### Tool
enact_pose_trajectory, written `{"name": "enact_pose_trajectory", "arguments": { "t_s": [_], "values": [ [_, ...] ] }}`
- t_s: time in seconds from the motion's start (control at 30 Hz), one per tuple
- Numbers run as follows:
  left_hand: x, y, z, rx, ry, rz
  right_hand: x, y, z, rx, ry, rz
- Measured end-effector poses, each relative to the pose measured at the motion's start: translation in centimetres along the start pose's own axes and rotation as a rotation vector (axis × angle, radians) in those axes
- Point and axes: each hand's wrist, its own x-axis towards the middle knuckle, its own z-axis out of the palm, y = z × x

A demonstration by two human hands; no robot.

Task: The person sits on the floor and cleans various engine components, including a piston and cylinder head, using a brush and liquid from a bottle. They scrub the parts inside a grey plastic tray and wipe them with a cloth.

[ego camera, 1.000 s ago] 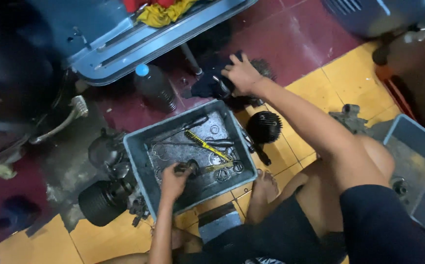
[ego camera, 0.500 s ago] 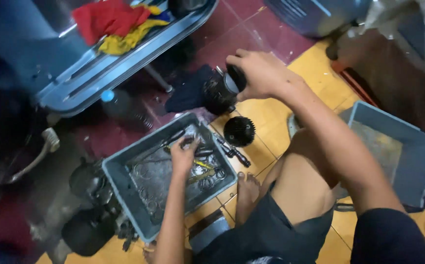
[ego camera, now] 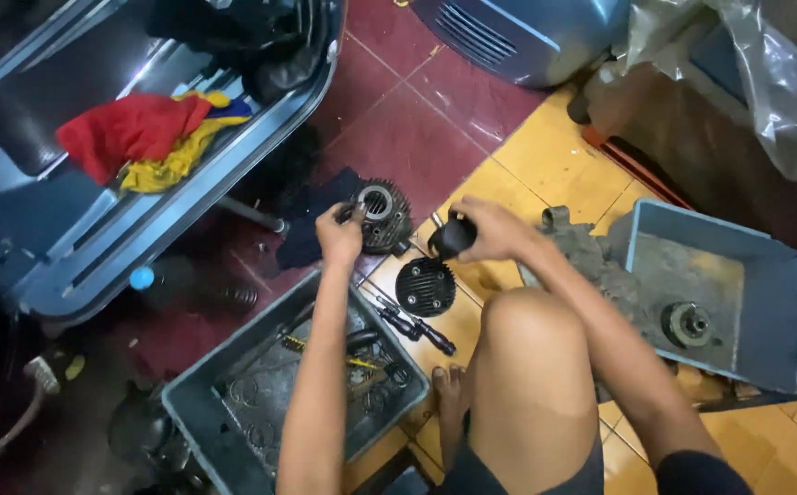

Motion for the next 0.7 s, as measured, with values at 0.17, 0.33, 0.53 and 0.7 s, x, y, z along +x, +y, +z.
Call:
{"name": "enact_pose_trajectory", "arguments": {
  "t_s": [0.17,0.33,0.53,0.7],
  "values": [
    [-0.1,1.6,0.9,0.303,0.054,0.028,0.5,2.1,4.3,0.029,0.012,-0.018],
    [-1.8,3.4,1.7,0.441,0.157,0.08,0.8,0.7,4.6,0.062,-0.003,-0.012],
    [-2.1,3.4,2.5,0.528,0.257,0.145,0.2,0.5,3.5,0.063,0.029,-0.057],
    [-1.5,0.8,1.8,0.44,0.257,0.242,-1.2,-0.7,1.5,0.043,0.065,-0.051]
  ]
}}
